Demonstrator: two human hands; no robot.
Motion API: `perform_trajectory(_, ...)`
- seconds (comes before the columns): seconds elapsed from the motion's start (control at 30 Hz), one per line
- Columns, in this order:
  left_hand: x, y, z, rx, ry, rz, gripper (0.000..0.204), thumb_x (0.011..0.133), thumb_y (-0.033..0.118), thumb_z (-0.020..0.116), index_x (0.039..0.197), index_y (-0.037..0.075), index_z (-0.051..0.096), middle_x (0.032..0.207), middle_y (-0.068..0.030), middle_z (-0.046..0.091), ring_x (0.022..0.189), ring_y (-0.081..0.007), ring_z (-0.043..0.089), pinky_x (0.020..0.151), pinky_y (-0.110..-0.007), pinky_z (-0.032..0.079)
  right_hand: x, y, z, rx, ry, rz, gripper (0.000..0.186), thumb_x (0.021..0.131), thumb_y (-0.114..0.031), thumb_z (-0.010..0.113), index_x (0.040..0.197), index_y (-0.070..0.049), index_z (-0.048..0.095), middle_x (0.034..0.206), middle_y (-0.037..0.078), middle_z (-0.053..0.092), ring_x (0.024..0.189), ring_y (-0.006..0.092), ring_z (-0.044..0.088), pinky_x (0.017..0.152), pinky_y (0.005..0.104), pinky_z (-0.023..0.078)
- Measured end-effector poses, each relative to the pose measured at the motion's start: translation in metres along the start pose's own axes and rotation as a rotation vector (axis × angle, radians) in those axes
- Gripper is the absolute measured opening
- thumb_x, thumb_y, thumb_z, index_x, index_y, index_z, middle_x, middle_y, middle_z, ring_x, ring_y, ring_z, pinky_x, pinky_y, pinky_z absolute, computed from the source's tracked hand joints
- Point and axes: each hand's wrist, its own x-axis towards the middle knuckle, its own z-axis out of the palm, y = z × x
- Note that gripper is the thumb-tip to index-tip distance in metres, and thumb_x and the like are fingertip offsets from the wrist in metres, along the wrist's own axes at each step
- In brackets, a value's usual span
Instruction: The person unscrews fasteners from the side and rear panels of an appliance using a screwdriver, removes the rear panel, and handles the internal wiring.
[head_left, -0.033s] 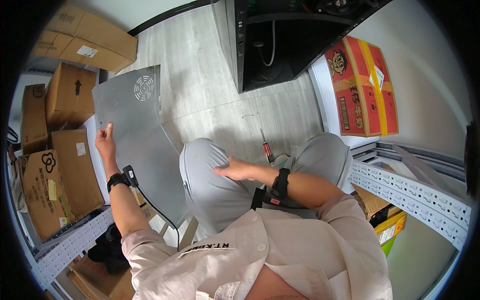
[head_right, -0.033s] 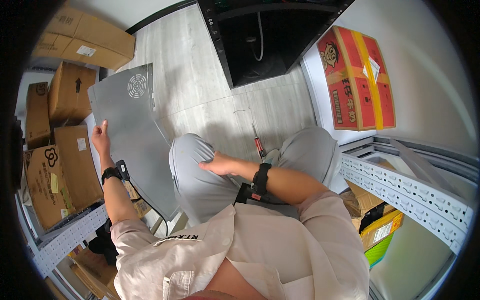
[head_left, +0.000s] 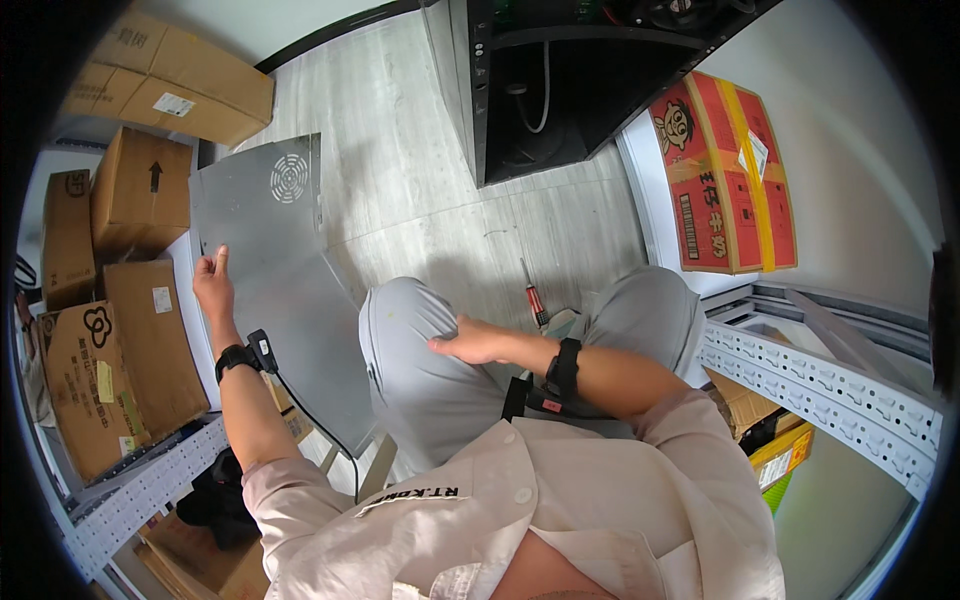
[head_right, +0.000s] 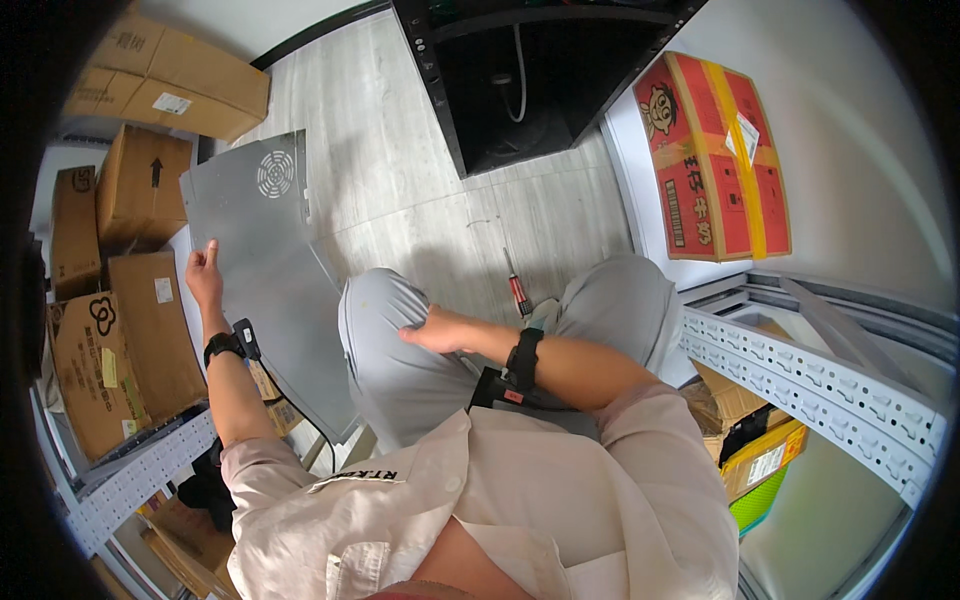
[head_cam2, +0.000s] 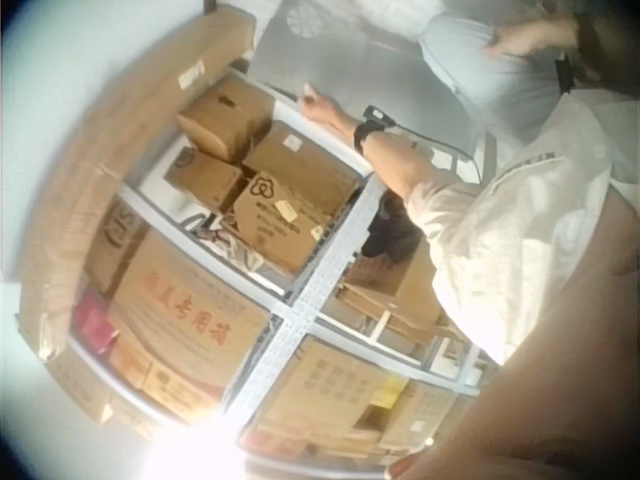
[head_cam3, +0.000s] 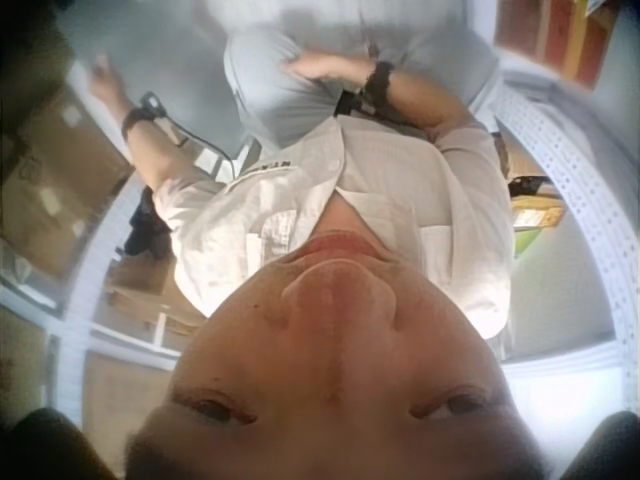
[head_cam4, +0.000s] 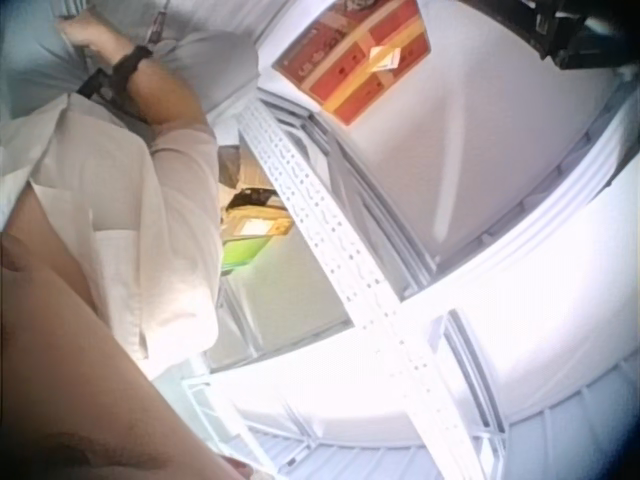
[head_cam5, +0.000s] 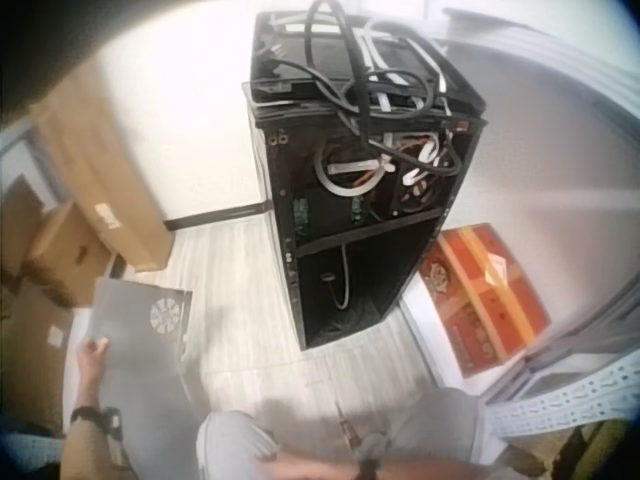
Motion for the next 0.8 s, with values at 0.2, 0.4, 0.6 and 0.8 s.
perform_trajectory(0.2, 0.009, 0.001, 0.034, 0.354, -0.088, -0.194, 0.042, 0.083, 0.042, 0.071, 0.107, 0.008, 0.068, 0.103, -0.0091, 0.072, 0.100, -0.0317, 0.066, 0.083, -0.042, 0.051, 0.016, 0.019, 0.013, -0.276, 0.130, -0.041, 0.092, 0.086, -0.058, 0.060, 0.128, 0.020, 0.036, 0.117, 0.035, 0.057, 0.110, 0.0396, 0.060, 0.092, 0.0409, 0.047)
perform_trajectory(0.4, 0.015, 0.003, 0.084, 0.500, -0.235, -0.175, 0.049, 0.081, 0.031, 0.068, 0.124, 0.010, 0.058, 0.113, -0.0121, 0.069, 0.109, -0.0320, 0.063, 0.090, -0.043, 0.050, 0.015, 0.034, 0.003, -0.240, 0.168, -0.074, 0.088, 0.084, -0.058, 0.061, 0.125, 0.017, 0.040, 0.112, 0.033, 0.060, 0.105, 0.0387, 0.062, 0.089, 0.0406, 0.048)
perform_trajectory(0.6, 0.004, -0.012, 0.114, 0.541, -0.203, -0.019, 0.075, 0.073, 0.030, 0.077, 0.134, 0.001, 0.046, 0.131, -0.0204, 0.055, 0.122, -0.0358, 0.052, 0.102, -0.042, 0.044, 0.004, 0.029, -0.003, -0.173, 0.160, -0.122, 0.085, 0.082, -0.059, 0.063, 0.122, 0.014, 0.044, 0.107, 0.029, 0.062, 0.100, 0.0364, 0.063, 0.086, 0.0405, 0.048)
perform_trajectory(0.8, -0.054, -0.043, 0.141, 0.435, -0.331, -0.067, 0.082, 0.071, 0.029, 0.082, 0.138, 0.001, 0.043, 0.142, -0.0207, 0.044, 0.132, -0.0363, 0.043, 0.108, -0.042, 0.038, 0.011, 0.025, -0.004, -0.186, 0.131, -0.088, 0.088, 0.080, -0.059, 0.064, 0.123, 0.015, 0.044, 0.112, 0.031, 0.060, 0.105, 0.0373, 0.061, 0.089, 0.0404, 0.047)
